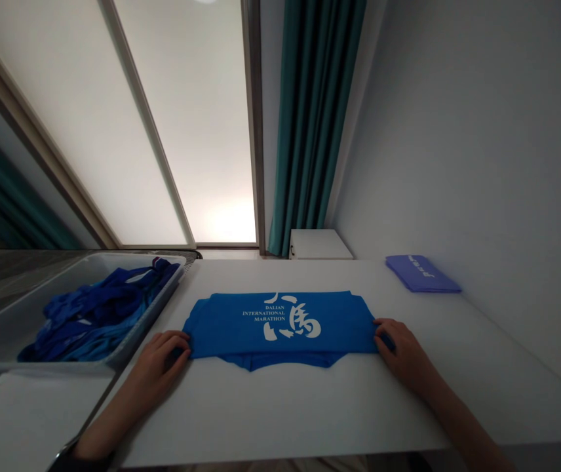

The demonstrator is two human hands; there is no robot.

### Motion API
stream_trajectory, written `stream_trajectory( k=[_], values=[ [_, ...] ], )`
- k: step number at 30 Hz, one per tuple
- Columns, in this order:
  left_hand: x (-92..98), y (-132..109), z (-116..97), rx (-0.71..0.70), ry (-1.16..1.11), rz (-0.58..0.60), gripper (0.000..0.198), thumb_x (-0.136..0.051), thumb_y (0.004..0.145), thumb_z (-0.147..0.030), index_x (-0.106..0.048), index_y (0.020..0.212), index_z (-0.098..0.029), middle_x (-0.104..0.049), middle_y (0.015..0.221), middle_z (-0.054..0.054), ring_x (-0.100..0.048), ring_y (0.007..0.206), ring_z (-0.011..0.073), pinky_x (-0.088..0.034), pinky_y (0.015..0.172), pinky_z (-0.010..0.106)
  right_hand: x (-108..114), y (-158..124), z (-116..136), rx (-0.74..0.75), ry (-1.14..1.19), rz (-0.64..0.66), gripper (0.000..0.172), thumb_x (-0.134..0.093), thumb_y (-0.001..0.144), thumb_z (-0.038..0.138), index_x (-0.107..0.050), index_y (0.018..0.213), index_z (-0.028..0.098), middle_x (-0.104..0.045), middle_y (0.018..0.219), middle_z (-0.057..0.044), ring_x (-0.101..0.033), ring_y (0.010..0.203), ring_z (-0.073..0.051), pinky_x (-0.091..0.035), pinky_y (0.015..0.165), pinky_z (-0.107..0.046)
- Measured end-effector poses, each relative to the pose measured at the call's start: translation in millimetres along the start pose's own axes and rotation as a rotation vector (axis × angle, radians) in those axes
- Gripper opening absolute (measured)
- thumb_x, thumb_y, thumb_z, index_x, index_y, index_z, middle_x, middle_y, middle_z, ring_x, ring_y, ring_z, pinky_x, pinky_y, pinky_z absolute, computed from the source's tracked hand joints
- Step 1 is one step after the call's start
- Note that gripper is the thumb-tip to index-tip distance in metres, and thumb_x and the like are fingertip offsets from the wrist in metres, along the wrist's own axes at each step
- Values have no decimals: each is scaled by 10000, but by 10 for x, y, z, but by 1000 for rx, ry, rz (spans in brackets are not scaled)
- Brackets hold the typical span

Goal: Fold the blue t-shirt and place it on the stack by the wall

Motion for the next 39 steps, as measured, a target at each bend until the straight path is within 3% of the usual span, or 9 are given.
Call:
stream_trajectory(
  k=[4,16,24,29,39],
  values=[
    [2,-1,-2,11,-17,7,190,-502,879,-366,-621,819,-230,-683,923,64,-639,873,229,-510,805,354,-50,-18,-52,37,-50,-8,163,-443,859,247,-591,927,236,-663,1100,-103,-604,1021,-275,-464,914,-477],
    [-17,-28,25,14,-16,-4,185,-510,882,-368,-638,853,-238,-680,938,56,-641,895,231,-516,825,348,-75,-20,-79,55,-64,-31,202,-416,858,221,-586,967,240,-665,1081,-101,-608,1021,-279,-468,903,-473],
    [9,-4,-37,4,-1,-8,191,-505,889,-365,-645,869,-237,-677,943,56,-637,894,233,-507,828,354,24,10,80,80,-71,-104,211,-417,904,271,-606,990,229,-666,1073,-110,-600,1038,-285,-450,939,-489],
    [-5,-12,-27,5,3,10,183,-505,887,-345,-645,868,-230,-671,956,61,-631,898,234,-503,827,356,-88,209,558,175,-89,-44,274,-415,911,233,-627,1084,219,-662,1134,-116,-598,1081,-280,-451,968,-481],
    [-53,-45,-52,73,-35,36,146,-469,893,-255,-608,867,-217,-649,976,76,-594,922,238,-480,850,391,-704,710,2166,445,18,284,367,-418,927,156,-588,1251,192,-618,1254,-108,-545,1195,-257,-441,1034,-478]
  ],
)
Point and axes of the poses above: each hand's wrist, its own y-axis towards the middle knuckle, its own x-axis out of the back of the hand, z = x × y, the point moved 5 cm from there along y, towards the middle knuckle
